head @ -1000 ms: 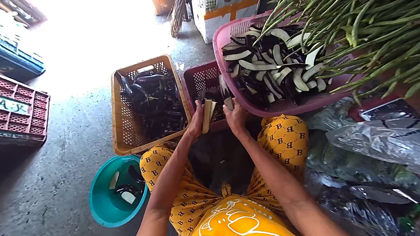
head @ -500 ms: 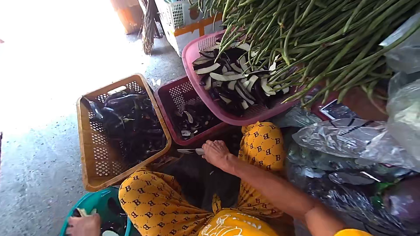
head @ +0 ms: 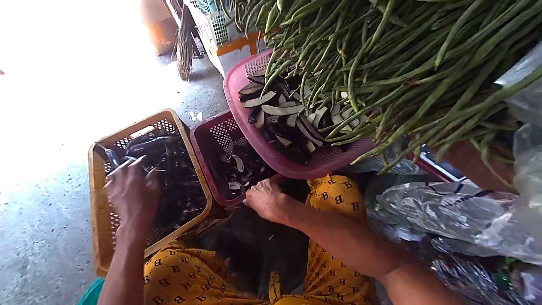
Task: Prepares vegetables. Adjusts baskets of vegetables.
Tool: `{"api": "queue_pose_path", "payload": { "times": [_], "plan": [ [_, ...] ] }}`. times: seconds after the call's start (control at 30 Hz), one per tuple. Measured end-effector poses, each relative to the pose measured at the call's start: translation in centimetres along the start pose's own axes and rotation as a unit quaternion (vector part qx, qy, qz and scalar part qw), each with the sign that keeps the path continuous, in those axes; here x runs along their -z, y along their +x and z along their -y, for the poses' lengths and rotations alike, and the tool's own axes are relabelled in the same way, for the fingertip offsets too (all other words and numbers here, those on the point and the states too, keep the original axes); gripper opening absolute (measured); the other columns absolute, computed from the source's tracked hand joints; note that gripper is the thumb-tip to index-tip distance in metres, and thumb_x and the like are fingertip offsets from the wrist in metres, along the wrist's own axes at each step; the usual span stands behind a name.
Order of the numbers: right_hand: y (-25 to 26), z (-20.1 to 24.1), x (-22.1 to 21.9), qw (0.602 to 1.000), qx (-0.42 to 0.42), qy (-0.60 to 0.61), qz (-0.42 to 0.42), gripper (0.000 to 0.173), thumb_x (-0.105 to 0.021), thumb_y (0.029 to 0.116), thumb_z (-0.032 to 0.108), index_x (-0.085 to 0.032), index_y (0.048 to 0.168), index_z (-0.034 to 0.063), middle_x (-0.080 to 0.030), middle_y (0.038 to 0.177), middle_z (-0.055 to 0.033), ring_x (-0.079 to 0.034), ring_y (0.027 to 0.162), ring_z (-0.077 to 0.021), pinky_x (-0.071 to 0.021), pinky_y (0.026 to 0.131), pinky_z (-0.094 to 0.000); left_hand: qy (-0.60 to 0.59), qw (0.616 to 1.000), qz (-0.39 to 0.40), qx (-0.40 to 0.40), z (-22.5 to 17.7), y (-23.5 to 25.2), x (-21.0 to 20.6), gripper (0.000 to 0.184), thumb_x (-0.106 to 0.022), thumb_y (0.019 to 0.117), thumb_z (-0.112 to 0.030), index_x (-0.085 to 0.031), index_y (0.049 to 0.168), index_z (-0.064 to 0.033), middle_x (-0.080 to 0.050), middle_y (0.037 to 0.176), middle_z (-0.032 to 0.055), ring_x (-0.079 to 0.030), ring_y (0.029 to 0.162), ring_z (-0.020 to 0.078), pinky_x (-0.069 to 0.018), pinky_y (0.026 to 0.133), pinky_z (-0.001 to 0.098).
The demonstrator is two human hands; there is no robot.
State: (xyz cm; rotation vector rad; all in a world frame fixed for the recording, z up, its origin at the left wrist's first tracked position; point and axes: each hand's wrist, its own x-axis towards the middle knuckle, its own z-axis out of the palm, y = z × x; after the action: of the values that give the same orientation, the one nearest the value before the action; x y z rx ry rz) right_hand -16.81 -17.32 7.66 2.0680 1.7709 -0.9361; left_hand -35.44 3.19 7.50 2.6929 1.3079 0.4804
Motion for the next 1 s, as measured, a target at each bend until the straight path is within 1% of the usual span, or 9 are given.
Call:
{"api": "queue_pose_path", "payload": {
  "times": [0.13,0.2,0.3,0.4,0.5,0.57,0.7,0.83,1.0],
  "plan": [
    [0.5,0.1,-0.6,1.000,0.010,0.012,0.019,0.030,-0.043,0.1087,0.009,-0.059,0.123,-0.0117,-0.063,0.124,-0.0299,-0.062,0.117,-0.0444,-0.0486,0.095,-0.0562,-0.061,0.976,0.102,-0.183,-14.0,8.3,-6.0,0.036,-0.060,0.1037,-0.024,-0.064,0.133,-0.0023,-0.060,0.136,0.0246,-0.052,0.132,0.0462,-0.0400,0.107,0.0658],
    [0.6,-0.2,-0.9,0.999,0.017,0.027,0.024,0.031,-0.042,0.1088,0.009,-0.057,0.127,-0.0111,-0.063,0.126,-0.0300,-0.061,0.119,-0.0444,-0.0481,0.097,-0.0560,-0.071,0.952,0.151,-0.257,-19.0,12.1,-10.1,0.036,-0.056,0.1051,-0.021,-0.063,0.134,-0.0005,-0.058,0.140,0.0233,-0.049,0.137,0.0436,-0.0387,0.111,0.0614],
    [0.1,-1.0,-1.3,0.999,0.025,0.040,0.022,0.033,-0.039,0.1102,0.010,-0.055,0.130,-0.0107,-0.062,0.128,-0.0295,-0.060,0.122,-0.0436,-0.0459,0.099,-0.0555,-0.082,0.929,0.176,-0.314,-23.7,15.2,-14.6,0.036,-0.052,0.1068,-0.018,-0.061,0.134,0.0051,-0.058,0.140,0.0267,-0.048,0.137,0.0462,-0.0379,0.112,0.0594],
    [-0.5,-1.4,-1.4,0.999,0.015,0.037,0.029,0.034,-0.037,0.1111,0.012,-0.055,0.129,-0.0113,-0.062,0.126,-0.0295,-0.061,0.120,-0.0431,-0.0471,0.097,-0.0544,-0.055,0.925,0.221,-0.304,-26.5,15.1,-15.2,0.034,-0.052,0.1071,-0.014,-0.060,0.134,0.0062,-0.058,0.139,0.0264,-0.047,0.138,0.0449,-0.0333,0.115,0.0578],
    [-0.6,-1.6,-1.4,0.998,0.010,0.035,0.041,0.033,-0.037,0.1113,0.012,-0.055,0.128,-0.0102,-0.063,0.124,-0.0286,-0.062,0.118,-0.0422,-0.0478,0.095,-0.0533,-0.005,0.920,0.254,-0.298,-28.0,15.3,-15.7,0.032,-0.052,0.1031,-0.004,-0.060,0.132,0.0087,-0.052,0.143,0.0302,-0.043,0.139,0.0473,-0.0281,0.116,0.0619],
    [-0.7,-1.7,-1.3,0.998,0.008,0.036,0.045,0.032,-0.037,0.1111,0.011,-0.055,0.128,-0.0095,-0.063,0.123,-0.0279,-0.062,0.118,-0.0413,-0.0475,0.096,-0.0524,0.026,0.912,0.302,-0.274,-28.9,15.0,-14.0,0.031,-0.054,0.1014,-0.003,-0.060,0.130,0.0078,-0.049,0.145,0.0299,-0.044,0.138,0.0469,-0.0317,0.114,0.0613],
    [-0.9,-1.5,-1.2,0.998,0.004,0.033,0.052,0.031,-0.038,0.1107,0.010,-0.054,0.129,-0.0091,-0.064,0.122,-0.0276,-0.062,0.117,-0.0412,-0.0485,0.094,-0.0524,-0.093,0.934,0.291,-0.187,-26.8,16.1,-14.6,0.036,-0.051,0.1062,-0.019,-0.058,0.135,0.0026,-0.061,0.132,0.0300,-0.057,0.124,0.0500,-0.0428,0.099,0.0696],
    [-0.9,-1.2,-0.9,0.998,0.008,0.027,0.055,0.029,-0.040,0.1095,0.008,-0.056,0.127,-0.0091,-0.064,0.120,-0.0279,-0.063,0.115,-0.0419,-0.0492,0.093,-0.0525,-0.242,0.913,0.299,-0.138,-23.8,19.1,-15.0,0.042,-0.053,0.1067,-0.021,-0.053,0.141,0.0033,-0.057,0.138,0.0280,-0.052,0.132,0.0417,-0.0369,0.111,0.0602],
    [-0.8,-1.3,-0.9,0.998,0.000,0.019,0.060,0.029,-0.039,0.1094,0.008,-0.056,0.126,-0.0094,-0.064,0.120,-0.0278,-0.063,0.115,-0.0412,-0.0492,0.093,-0.0517,-0.281,0.914,0.262,-0.129,-22.0,20.7,-15.9,0.039,-0.055,0.1054,-0.029,-0.061,0.136,-0.0058,-0.066,0.126,0.0225,-0.061,0.119,0.0388,-0.0431,0.102,0.0644]
  ]
}}
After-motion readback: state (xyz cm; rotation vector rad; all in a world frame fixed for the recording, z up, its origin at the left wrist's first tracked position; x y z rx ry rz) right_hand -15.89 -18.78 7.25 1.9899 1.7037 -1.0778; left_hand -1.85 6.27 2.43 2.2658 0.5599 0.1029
